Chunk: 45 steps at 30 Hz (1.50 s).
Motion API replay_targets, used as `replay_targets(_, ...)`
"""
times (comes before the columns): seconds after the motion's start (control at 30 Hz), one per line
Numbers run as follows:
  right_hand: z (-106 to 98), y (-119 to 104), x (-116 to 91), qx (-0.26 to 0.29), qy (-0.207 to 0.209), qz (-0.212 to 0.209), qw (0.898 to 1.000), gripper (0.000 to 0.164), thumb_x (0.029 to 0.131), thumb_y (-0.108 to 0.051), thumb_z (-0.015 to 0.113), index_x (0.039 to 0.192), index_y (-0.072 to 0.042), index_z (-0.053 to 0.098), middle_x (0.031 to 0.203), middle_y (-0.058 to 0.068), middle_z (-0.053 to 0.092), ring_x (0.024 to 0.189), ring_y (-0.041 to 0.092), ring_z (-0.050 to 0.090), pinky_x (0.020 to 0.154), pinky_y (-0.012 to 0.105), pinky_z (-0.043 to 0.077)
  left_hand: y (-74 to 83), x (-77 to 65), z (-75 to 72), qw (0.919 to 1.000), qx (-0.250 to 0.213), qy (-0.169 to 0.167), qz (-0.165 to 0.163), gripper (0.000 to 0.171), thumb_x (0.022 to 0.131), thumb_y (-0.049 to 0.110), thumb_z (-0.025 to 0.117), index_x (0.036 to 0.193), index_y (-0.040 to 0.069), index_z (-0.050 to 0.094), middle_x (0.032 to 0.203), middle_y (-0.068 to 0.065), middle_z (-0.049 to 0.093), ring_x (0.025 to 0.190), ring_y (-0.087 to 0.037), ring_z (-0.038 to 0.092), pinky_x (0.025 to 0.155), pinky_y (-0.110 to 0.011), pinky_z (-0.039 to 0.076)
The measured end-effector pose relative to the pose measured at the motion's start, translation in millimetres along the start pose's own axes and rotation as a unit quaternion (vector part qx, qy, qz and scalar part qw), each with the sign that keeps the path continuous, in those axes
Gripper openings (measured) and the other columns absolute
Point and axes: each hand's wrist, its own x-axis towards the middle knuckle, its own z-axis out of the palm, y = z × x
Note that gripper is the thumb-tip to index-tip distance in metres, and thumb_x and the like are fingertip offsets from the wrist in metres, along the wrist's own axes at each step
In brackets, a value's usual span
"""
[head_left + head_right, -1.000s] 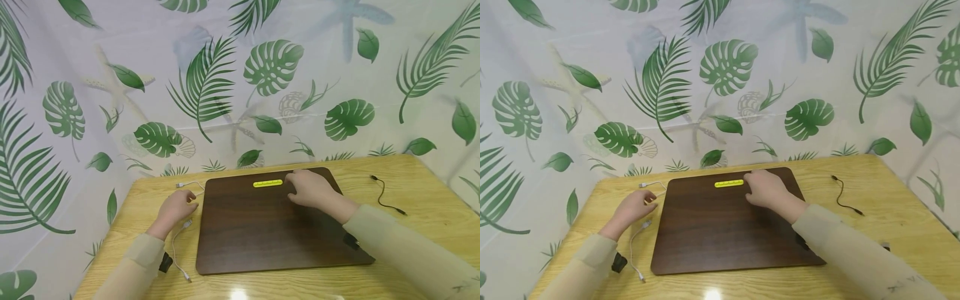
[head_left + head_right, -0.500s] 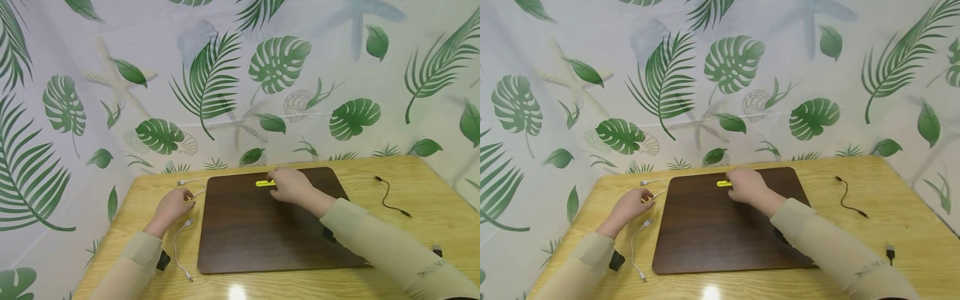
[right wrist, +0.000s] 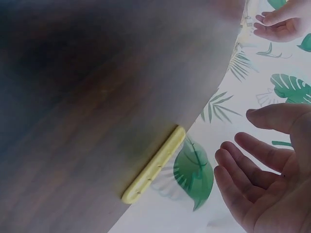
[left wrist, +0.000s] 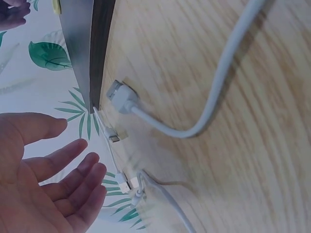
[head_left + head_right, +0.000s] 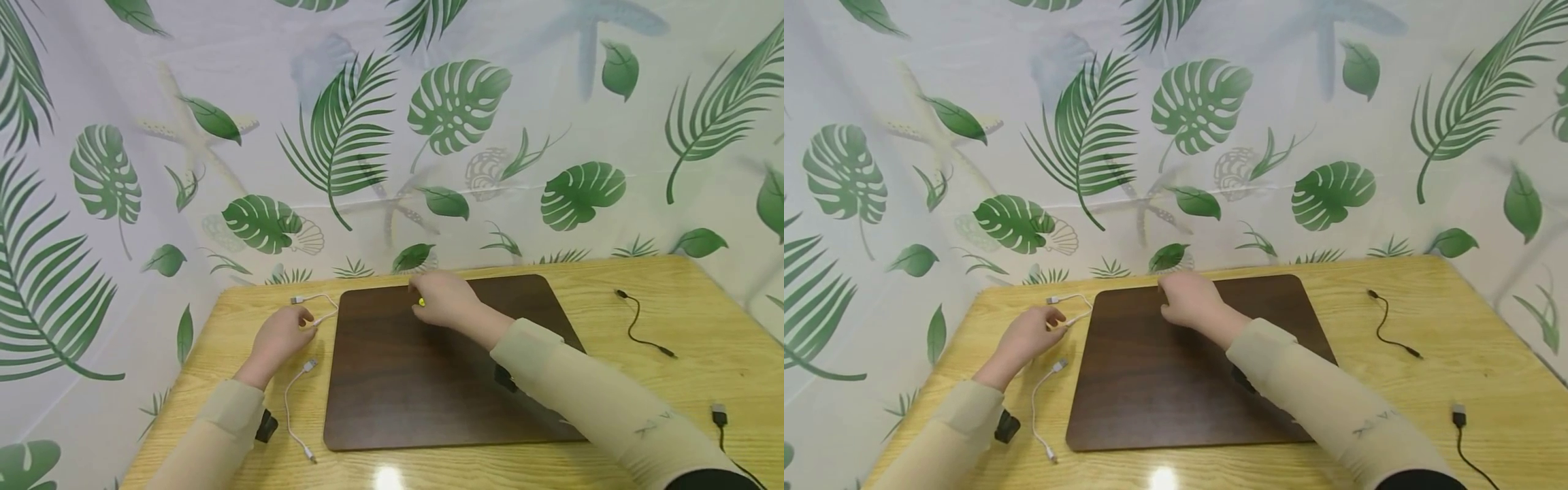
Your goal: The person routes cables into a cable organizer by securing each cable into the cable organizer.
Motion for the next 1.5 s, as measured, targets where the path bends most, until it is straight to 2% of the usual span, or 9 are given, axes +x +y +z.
replay_targets(0.33,4,-22,28,-0.023,-0.013,-0.009,1.0,0.024,0.094,-0.02,0.076,0.113,-0.005,0.074,0.101,0.008,0.076,0.095,0.028,0.073,0.085,0.046,0.061,-6.6,2.2,0.9,0.9999,0.001,0.011,-0.011,0.029,0.099,0.018,0.07,0.12,-0.001,0.073,0.123,-0.022,0.075,0.11,-0.04,0.072,0.093,-0.053,0.058)
replay_targets(0.57,10,-41,38,-0.02,-0.012,-0.016,1.0,0.019,0.095,-0.021,0.077,0.106,-0.007,0.072,0.094,0.007,0.073,0.087,0.025,0.069,0.082,0.044,0.06,-7.4,3.5,3.6,0.9998,0.01,0.016,-0.01,0.027,0.099,0.017,0.071,0.119,-0.001,0.073,0.121,-0.021,0.075,0.107,-0.039,0.073,0.091,-0.052,0.059)
replay_targets(0.83,18,-62,49,0.003,0.01,-0.047,0.999,0.019,0.095,-0.02,0.078,0.107,-0.006,0.074,0.103,0.008,0.076,0.094,0.027,0.073,0.085,0.043,0.061,-8.4,5.0,2.5,0.9995,0.023,0.019,-0.013,0.028,0.099,0.018,0.073,0.12,-0.001,0.073,0.122,-0.02,0.075,0.108,-0.038,0.073,0.091,-0.05,0.06)
replay_targets(1.07,25,-67,59,0.006,0.023,-0.059,0.998,0.016,0.096,-0.021,0.078,0.102,-0.007,0.072,0.099,0.007,0.075,0.09,0.025,0.072,0.083,0.041,0.061,-5.8,8.0,6.4,0.9992,0.026,0.029,0.0,0.027,0.098,0.016,0.073,0.119,-0.001,0.073,0.119,-0.019,0.076,0.107,-0.037,0.073,0.092,-0.05,0.059)
replay_targets(1.27,31,-67,70,0.007,0.013,-0.06,0.998,0.02,0.096,-0.021,0.078,0.105,-0.005,0.074,0.096,0.008,0.075,0.09,0.025,0.071,0.084,0.042,0.06,-2.7,8.6,10.7,0.9982,0.04,0.043,0.013,0.029,0.099,0.02,0.073,0.119,-0.001,0.074,0.122,-0.019,0.076,0.112,-0.038,0.073,0.096,-0.05,0.059)
replay_targets(1.5,37,-68,86,0.012,0.013,-0.065,0.998,0.02,0.097,-0.02,0.077,0.107,-0.003,0.074,0.102,0.011,0.077,0.096,0.028,0.073,0.088,0.043,0.06,1.6,8.9,11.9,0.998,0.044,0.043,0.012,0.028,0.097,0.015,0.073,0.12,-0.001,0.074,0.121,-0.019,0.076,0.111,-0.038,0.073,0.094,-0.05,0.06)
